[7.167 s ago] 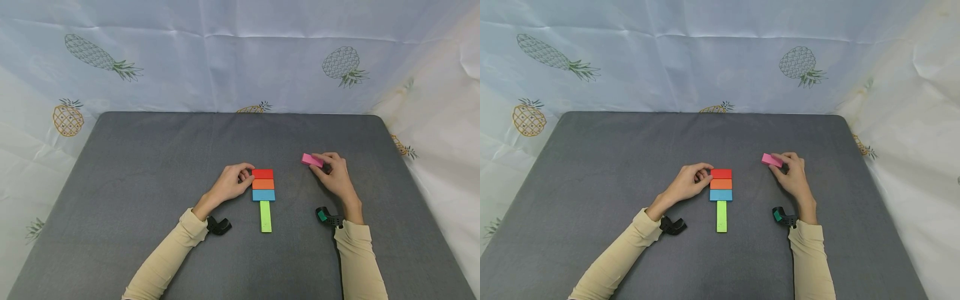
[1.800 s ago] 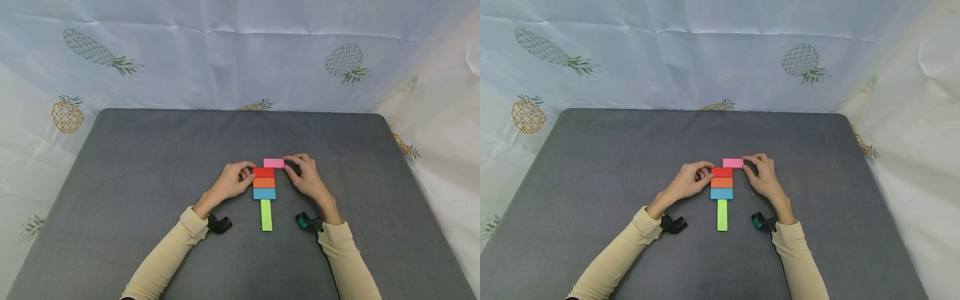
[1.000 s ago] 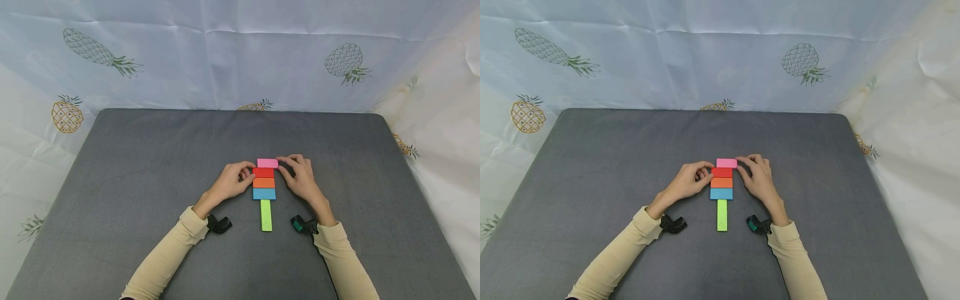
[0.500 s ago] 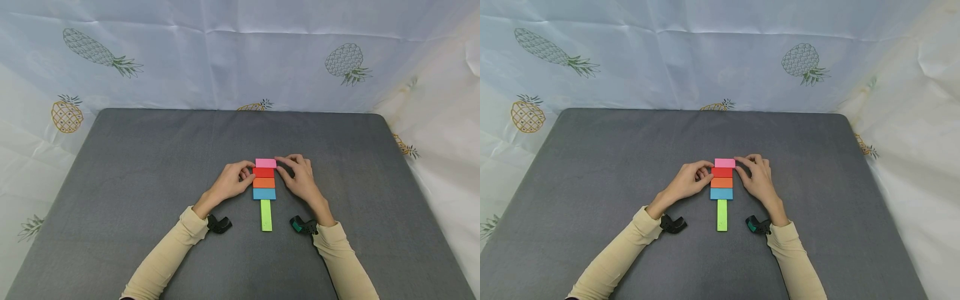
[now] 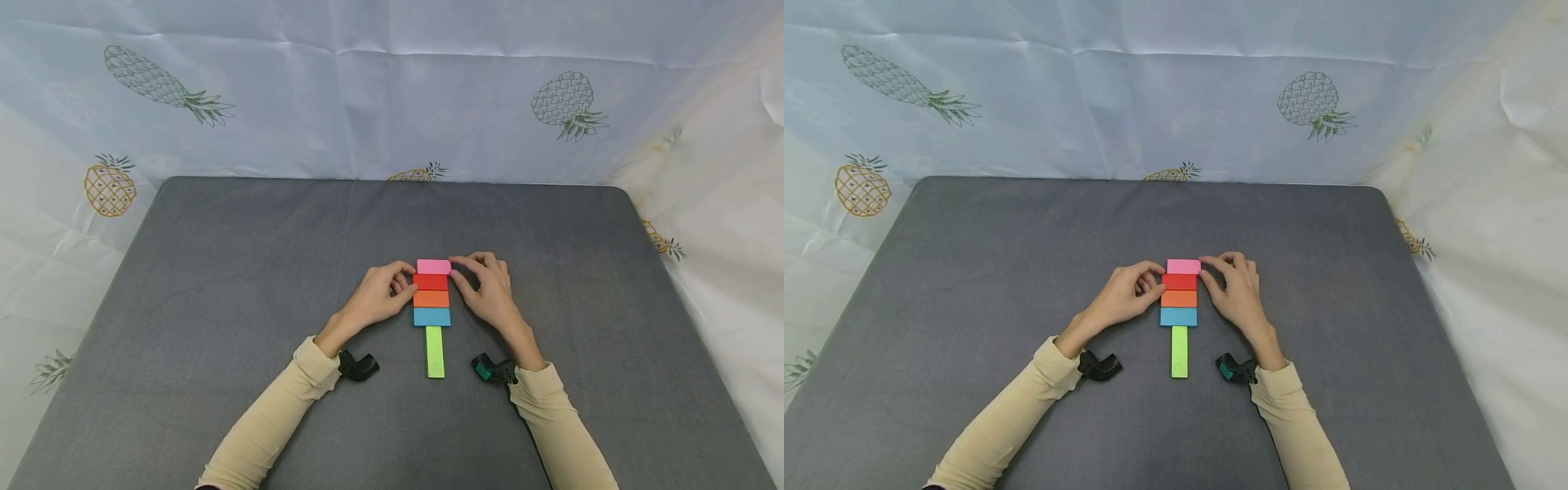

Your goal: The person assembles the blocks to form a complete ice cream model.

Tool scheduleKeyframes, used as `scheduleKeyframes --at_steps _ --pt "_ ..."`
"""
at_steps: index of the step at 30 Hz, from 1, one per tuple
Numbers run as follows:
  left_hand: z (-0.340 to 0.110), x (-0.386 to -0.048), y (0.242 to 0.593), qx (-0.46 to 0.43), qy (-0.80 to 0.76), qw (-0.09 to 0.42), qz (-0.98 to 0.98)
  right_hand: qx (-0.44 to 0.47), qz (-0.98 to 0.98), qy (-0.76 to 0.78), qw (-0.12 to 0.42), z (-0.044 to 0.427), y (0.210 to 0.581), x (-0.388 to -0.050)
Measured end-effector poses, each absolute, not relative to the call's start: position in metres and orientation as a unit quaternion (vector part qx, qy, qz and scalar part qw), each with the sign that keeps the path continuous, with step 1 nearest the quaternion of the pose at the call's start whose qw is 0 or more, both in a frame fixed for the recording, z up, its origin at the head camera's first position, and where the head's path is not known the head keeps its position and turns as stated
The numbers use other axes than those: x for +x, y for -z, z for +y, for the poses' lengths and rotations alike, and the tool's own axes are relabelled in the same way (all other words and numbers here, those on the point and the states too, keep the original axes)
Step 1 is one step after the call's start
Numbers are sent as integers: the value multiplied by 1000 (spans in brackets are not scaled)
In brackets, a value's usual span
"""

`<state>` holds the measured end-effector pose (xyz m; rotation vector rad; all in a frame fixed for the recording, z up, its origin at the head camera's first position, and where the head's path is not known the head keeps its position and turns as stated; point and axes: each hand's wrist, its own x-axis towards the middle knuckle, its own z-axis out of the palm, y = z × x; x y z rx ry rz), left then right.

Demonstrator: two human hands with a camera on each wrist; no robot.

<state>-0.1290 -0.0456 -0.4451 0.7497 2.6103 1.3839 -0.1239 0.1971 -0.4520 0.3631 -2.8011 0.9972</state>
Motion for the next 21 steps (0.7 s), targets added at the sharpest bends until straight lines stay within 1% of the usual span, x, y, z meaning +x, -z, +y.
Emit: scheduleKeyframes --at_steps 9,16,21 --pt "-46 -128 445 250 -459 34 852 113 -932 -334 90 193 454 -123" --pt "-46 -127 445 247 -459 37 852 103 -928 -343 99 190 455 -122" --pt "-46 -128 445 249 -458 31 853 97 -930 -342 96 189 455 -122"
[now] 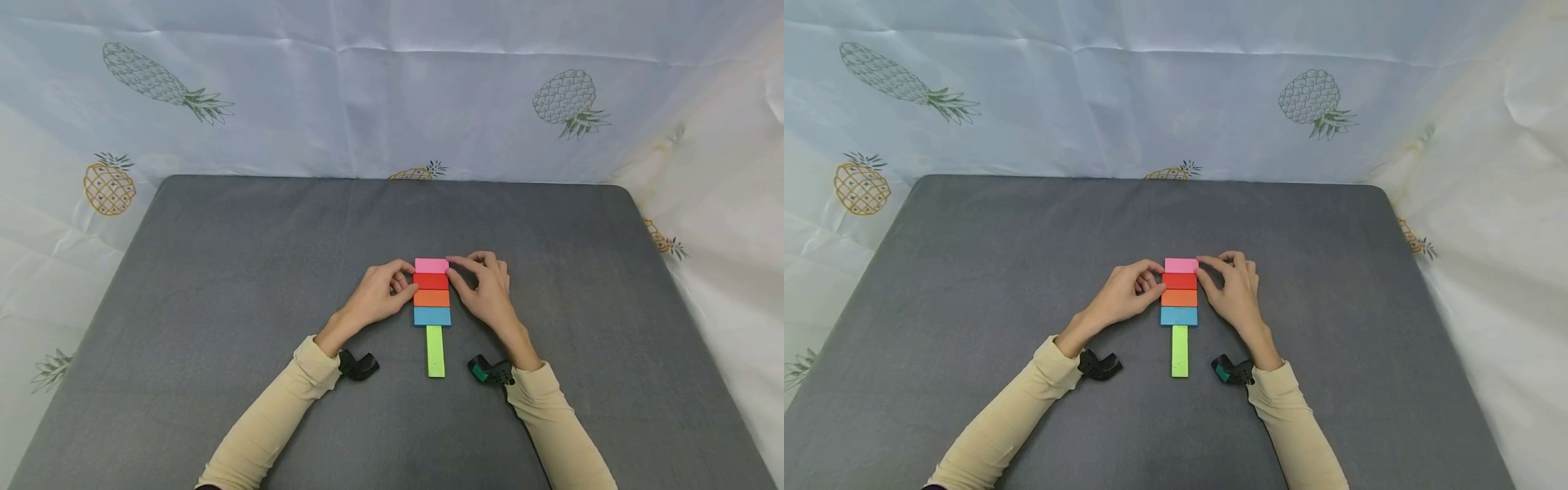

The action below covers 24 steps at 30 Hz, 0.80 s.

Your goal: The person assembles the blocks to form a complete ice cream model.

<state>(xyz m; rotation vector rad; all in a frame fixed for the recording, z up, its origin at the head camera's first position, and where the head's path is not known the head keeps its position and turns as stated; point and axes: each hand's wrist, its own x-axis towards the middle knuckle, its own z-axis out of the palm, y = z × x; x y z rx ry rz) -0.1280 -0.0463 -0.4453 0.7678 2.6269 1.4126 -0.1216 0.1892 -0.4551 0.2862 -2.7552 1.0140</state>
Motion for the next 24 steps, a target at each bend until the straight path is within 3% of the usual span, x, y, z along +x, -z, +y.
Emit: scheduleKeyframes --at_steps 24 --pt "-47 -128 445 245 -458 38 854 99 -930 -344 85 189 452 -120"
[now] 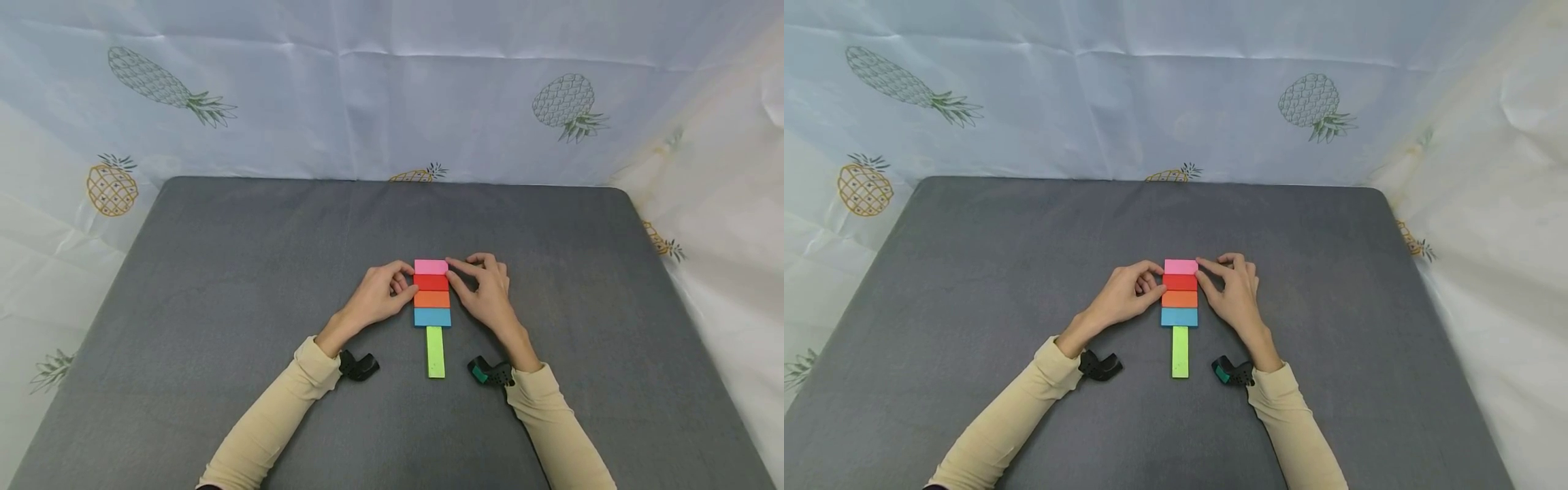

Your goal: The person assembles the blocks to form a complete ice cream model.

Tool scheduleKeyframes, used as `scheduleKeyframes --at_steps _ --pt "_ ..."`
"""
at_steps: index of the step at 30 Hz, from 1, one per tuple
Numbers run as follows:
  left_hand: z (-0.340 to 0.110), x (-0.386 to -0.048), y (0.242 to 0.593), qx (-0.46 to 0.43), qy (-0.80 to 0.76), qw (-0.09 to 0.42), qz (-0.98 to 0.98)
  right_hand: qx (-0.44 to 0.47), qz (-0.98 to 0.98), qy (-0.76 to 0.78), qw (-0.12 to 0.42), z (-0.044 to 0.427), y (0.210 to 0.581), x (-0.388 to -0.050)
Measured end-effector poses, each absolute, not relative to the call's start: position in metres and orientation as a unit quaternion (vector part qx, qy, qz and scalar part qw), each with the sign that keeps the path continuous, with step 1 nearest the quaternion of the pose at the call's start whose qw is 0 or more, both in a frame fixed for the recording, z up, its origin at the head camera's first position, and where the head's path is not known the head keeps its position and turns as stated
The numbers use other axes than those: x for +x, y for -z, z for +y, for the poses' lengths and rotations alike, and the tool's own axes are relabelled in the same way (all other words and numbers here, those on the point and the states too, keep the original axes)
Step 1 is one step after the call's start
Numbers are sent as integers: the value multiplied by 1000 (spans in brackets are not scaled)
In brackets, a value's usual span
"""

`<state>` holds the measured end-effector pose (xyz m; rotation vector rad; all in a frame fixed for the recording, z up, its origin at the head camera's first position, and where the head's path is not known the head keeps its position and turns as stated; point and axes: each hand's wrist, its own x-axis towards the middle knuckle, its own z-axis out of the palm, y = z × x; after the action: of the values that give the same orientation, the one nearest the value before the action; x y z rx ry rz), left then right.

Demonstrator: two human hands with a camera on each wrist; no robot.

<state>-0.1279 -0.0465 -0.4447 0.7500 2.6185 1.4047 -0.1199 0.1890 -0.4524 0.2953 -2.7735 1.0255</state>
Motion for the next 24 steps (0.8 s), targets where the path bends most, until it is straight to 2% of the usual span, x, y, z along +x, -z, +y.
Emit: scheduleKeyframes --at_steps 24 --pt "-47 -130 447 241 -455 30 856 86 -931 -348 66 188 452 -122"
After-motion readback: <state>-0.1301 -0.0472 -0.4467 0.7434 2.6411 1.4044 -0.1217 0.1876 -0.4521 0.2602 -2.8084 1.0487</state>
